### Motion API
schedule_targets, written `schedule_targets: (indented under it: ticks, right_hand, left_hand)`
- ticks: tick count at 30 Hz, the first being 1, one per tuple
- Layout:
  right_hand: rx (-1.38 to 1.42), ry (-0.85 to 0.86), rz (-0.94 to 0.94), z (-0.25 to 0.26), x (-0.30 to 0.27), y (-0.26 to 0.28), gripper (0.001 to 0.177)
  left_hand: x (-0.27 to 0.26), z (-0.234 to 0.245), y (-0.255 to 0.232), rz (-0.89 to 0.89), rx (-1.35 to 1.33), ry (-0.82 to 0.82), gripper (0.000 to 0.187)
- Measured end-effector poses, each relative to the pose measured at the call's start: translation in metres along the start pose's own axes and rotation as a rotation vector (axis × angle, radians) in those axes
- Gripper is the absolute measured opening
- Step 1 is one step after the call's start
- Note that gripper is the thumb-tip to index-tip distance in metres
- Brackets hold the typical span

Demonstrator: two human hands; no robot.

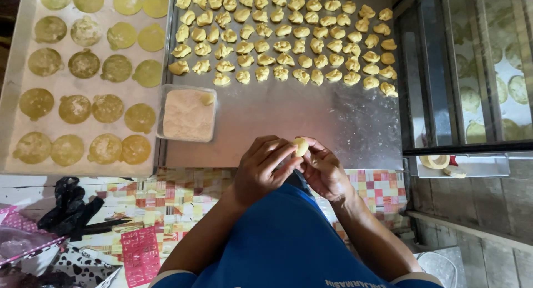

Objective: The person repeatedly rolls small pieces of dough into balls and places them on a metal tray. The person also flattens some dough pieces and arranges them on a separate tray. The process is continuous throughout the clip.

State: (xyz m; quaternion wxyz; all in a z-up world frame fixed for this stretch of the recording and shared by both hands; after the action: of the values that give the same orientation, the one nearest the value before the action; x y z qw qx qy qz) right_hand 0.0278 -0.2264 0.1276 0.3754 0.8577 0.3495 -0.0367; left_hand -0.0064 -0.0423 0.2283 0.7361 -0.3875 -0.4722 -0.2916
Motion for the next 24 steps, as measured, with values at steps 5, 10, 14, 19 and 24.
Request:
schedule_targets:
  ticks: [5,10,14,19,24]
  right_hand:
    - [0.059,0.050,-0.016,-0.026,-0.007,0.009,0.041]
    - [-0.008,0.002,0.106,-0.018,-0.007,0.004,0.036]
    - [-0.019,0.064,0.233,-0.025,-0.011,0.008,0.033]
    - [-0.046,0.121,0.292,-0.016,-0.010,0.004,0.030]
    - [-0.095,0.174,0.333,-0.026,-0.008,0.007,0.029]
  left_hand:
    - [-0.006,0.002,0.002,-0.023,-0.038,-0.044,0.011]
    - [-0.005,0.004,0.000,0.006,-0.073,-0.044,0.020]
    - [0.003,0.011,-0.004,0.074,-0.074,-0.056,0.031]
    - [0.001,0.013,-0.007,0.122,-0.136,-0.051,0.025]
    - [0.002,0.017,-0.007,0.161,-0.177,-0.080,0.013]
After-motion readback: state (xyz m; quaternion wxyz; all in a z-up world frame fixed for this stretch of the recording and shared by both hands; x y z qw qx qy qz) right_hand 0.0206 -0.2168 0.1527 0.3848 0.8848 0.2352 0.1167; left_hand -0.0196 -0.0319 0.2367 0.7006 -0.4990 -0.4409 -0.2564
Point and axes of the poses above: each hand's wrist, its own x-axis towards the middle knuckle, its own z-axis out of the back of the hand, y = z × x, the point moved 2 cm from there along x, towards the middle knuckle, and after that the axes turned 11 degrees about -z, right-handed, at the moved point
